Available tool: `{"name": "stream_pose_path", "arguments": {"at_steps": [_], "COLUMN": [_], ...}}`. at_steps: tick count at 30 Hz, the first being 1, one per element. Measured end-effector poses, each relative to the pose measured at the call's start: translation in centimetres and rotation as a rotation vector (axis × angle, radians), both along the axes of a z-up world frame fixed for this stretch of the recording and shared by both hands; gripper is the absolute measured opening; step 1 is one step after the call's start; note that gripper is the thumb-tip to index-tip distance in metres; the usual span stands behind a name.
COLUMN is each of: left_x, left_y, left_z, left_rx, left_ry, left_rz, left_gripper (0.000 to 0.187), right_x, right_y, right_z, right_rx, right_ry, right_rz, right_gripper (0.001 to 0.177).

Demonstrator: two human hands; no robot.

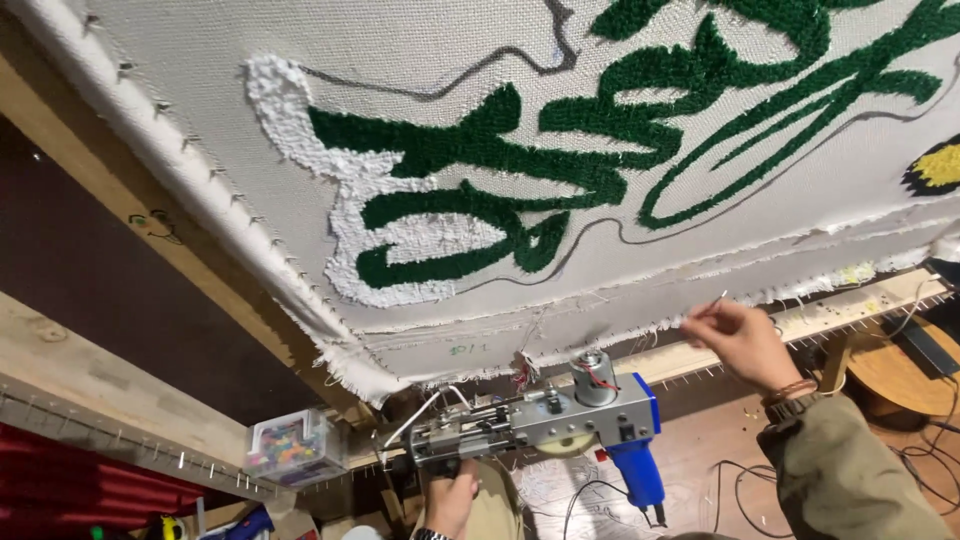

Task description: Using a tufting gun to apply yarn to a canvas following a pattern to create a rug

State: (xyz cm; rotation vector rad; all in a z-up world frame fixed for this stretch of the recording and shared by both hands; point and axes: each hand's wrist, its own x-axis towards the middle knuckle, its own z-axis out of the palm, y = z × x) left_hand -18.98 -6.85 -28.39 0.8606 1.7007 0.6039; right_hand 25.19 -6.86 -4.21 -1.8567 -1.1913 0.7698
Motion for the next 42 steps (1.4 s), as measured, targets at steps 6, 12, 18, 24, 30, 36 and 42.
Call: {"name": "stream_pose_path", "arguments": {"at_steps": [6,12,18,24,30,36,42], "left_x": [0.8,-0.5,-0.1,-0.7,-0.6,-0.6,-0.8], "left_y": [0.0,-0.5,-0.9,-0.6,-0.5,-0.9,-0.4], "left_z": [1.0,0.9,7.6,6.9,7.3,8.0,6.5], "left_rx": [0.011,-0.099,-0.208,-0.275,-0.18,-0.184,-0.277], "left_ry": [-0.094,-0.04,0.076,0.093,0.015,-0.012,0.092], "left_rz": [-0.003,-0.08,-0.011,-0.068,-0.029,-0.041,-0.064], "left_gripper": [0.027,0.061,0.06,0.059,0.05,0.05,0.054], "right_x": [-10.4,-17.1,-18.4,-18.5,-18.8,-19.1,-19.5], "right_y": [1.2,3.7,5.4,6.1,6.5,6.8,7.2], "right_z": [7.4,11.1,10.2,9.5,9.3,9.5,9.9], "right_rx": [0.509,0.699,0.829,0.931,0.948,0.948,0.949], "right_ry": [0.255,0.236,-0.045,-0.204,-0.219,-0.276,-0.301], "right_rz": [0.2,0.241,0.249,0.25,0.208,0.174,0.168], "right_gripper": [0.019,0.017,0.016,0.015,0.014,0.013,0.01]}}
